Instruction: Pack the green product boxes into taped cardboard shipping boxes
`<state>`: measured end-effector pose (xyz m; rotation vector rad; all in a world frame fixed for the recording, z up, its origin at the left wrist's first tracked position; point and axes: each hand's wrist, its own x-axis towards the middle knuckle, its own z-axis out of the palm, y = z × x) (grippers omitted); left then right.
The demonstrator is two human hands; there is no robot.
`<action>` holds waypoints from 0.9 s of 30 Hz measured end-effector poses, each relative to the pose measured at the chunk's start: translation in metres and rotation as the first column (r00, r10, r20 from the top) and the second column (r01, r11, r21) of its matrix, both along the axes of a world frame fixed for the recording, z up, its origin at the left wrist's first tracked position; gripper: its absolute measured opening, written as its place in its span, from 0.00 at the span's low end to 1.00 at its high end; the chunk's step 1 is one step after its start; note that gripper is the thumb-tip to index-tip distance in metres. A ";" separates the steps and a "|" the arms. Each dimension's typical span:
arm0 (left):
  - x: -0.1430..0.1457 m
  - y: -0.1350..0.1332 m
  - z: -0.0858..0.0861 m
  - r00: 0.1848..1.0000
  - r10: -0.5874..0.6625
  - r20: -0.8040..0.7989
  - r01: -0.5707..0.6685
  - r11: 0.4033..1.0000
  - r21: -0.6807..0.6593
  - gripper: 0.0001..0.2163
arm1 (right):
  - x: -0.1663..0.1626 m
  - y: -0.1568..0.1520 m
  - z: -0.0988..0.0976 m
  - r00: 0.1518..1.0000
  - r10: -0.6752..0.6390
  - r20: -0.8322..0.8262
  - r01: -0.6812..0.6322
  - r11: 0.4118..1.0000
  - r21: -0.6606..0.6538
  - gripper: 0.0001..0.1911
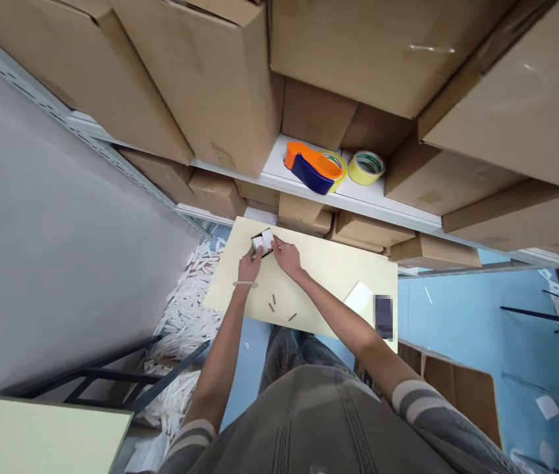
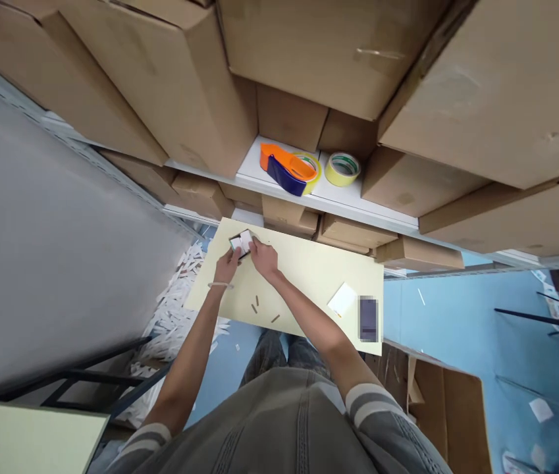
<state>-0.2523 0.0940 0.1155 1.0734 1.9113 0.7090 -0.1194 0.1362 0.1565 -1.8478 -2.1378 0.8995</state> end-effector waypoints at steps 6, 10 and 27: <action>-0.050 0.048 0.000 0.987 0.032 -0.159 -0.043 0.997 -0.066 0.24 | -0.059 0.047 -0.021 0.998 -0.061 0.006 0.061 0.997 -0.054 0.20; -0.045 0.048 -0.008 0.989 0.136 -0.058 -0.139 0.989 -0.055 0.28 | -0.060 0.053 -0.039 0.988 -0.133 -0.075 0.131 0.991 -0.037 0.19; -0.023 -0.148 -0.001 0.858 0.505 0.089 -0.512 0.836 0.198 0.31 | 0.050 -0.112 -0.042 0.598 -0.418 -0.684 0.034 0.866 -0.499 0.40</action>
